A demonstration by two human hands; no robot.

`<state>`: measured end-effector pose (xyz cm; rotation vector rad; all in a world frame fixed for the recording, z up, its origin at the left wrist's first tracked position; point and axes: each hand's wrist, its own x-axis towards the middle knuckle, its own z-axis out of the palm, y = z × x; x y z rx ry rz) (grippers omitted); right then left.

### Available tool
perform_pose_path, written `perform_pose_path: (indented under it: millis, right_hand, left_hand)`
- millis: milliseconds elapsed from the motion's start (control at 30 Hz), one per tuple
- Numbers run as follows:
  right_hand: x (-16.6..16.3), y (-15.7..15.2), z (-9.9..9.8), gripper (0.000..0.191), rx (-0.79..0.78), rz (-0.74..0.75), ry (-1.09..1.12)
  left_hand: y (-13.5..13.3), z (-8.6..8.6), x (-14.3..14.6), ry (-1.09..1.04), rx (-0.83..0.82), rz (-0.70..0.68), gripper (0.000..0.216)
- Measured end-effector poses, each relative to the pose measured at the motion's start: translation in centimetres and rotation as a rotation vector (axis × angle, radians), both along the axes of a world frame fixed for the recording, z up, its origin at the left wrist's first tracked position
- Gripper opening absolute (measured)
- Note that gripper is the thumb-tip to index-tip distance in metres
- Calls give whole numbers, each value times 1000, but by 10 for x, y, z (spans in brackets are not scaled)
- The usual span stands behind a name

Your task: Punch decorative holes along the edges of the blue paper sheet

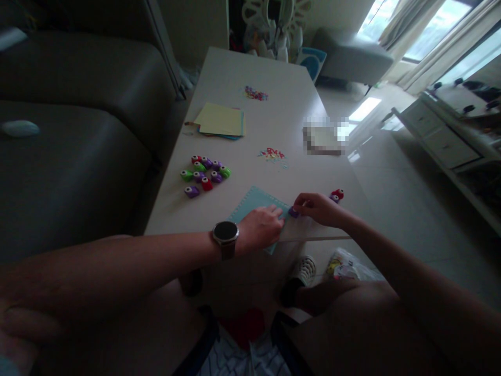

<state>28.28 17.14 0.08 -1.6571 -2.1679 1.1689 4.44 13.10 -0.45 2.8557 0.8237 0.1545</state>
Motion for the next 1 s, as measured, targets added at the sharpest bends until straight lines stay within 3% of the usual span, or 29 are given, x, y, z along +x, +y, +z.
perform_pose_path:
  millis: [400, 633, 1000]
  right_hand:
    - [-1, 3, -3, 11, 7, -4, 18]
    - [-5, 3, -9, 8, 1, -47, 50]
    - [-11, 14, -7, 7, 13, -61, -22]
  left_hand:
    - [1, 0, 1, 6, -8, 4, 11]
    - [5, 2, 1, -50, -99, 69, 41]
    - [11, -1, 4, -55, -58, 74, 54]
